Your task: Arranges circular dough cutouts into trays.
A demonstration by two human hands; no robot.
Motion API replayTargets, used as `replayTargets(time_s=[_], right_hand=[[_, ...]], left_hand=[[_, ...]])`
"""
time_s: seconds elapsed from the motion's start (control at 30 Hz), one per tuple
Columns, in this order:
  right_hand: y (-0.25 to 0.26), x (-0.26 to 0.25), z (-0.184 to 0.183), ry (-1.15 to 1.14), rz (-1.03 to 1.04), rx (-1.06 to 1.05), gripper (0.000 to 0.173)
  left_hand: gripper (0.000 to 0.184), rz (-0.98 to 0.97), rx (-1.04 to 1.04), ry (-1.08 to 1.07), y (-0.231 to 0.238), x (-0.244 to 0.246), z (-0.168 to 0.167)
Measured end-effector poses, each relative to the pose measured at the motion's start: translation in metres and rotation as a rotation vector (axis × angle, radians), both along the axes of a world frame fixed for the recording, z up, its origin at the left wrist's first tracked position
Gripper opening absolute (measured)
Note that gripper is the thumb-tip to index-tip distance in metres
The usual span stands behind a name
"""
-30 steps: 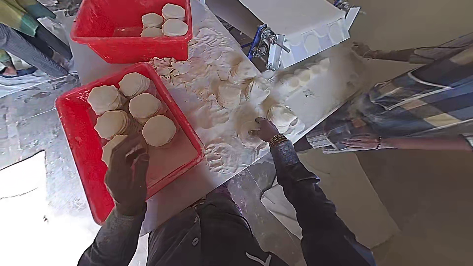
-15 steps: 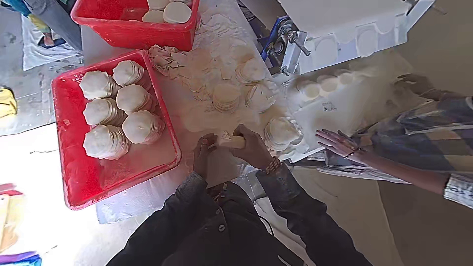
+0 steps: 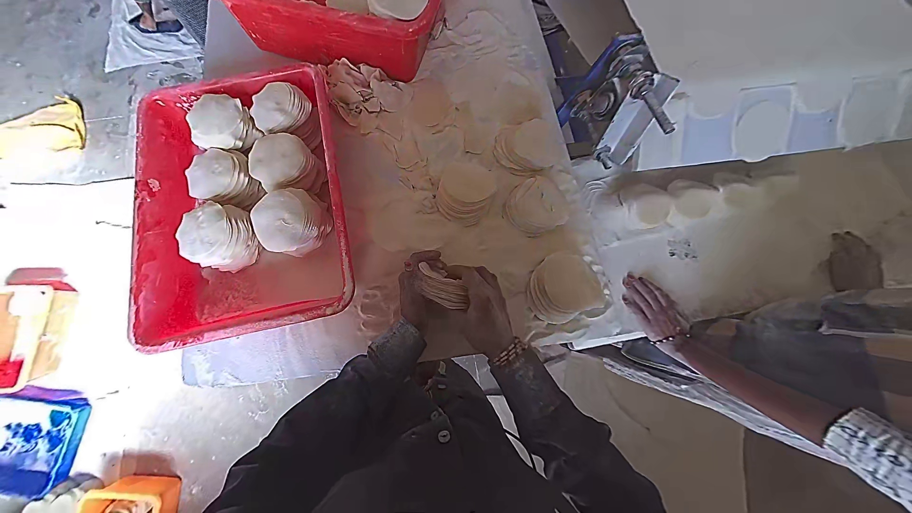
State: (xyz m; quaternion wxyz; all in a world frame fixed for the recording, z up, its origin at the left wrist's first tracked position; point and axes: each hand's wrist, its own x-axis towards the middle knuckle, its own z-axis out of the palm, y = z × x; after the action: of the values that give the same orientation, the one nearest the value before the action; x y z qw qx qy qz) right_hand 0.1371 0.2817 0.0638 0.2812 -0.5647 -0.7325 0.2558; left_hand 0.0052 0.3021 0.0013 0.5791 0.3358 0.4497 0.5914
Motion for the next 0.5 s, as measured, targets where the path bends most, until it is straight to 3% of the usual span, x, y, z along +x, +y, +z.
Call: replayTargets(time_s=[0.1, 0.2, 0.27, 0.4, 0.5], right_hand=[[0.015, -0.012, -0.004, -0.096, 0.083, -0.017, 0.035], [0.006, -0.007, 0.007, 0.112, -0.012, 0.075, 0.030], [0.000, 0.002, 0.008, 0.139, -0.047, 0.064, 0.035], [0.011, -0.005, 0.003, -0.045, 0.006, -0.167, 0.045], [0.006, -0.003, 0.005, 0.125, -0.034, -0.014, 0.044]], left_hand=[[0.060, 0.058, -0.038, 0.056, 0.005, 0.003, 0.000], [0.066, 0.070, 0.014, 0.051, 0.008, -0.001, -0.004], [0.067, 0.060, 0.000, 0.038, 0.010, -0.001, -0.001], [0.064, 0.081, -0.029, 0.098, 0.010, 0.003, 0.002], [0.069, 0.105, -0.038, 0.079, 0.011, -0.002, -0.002]])
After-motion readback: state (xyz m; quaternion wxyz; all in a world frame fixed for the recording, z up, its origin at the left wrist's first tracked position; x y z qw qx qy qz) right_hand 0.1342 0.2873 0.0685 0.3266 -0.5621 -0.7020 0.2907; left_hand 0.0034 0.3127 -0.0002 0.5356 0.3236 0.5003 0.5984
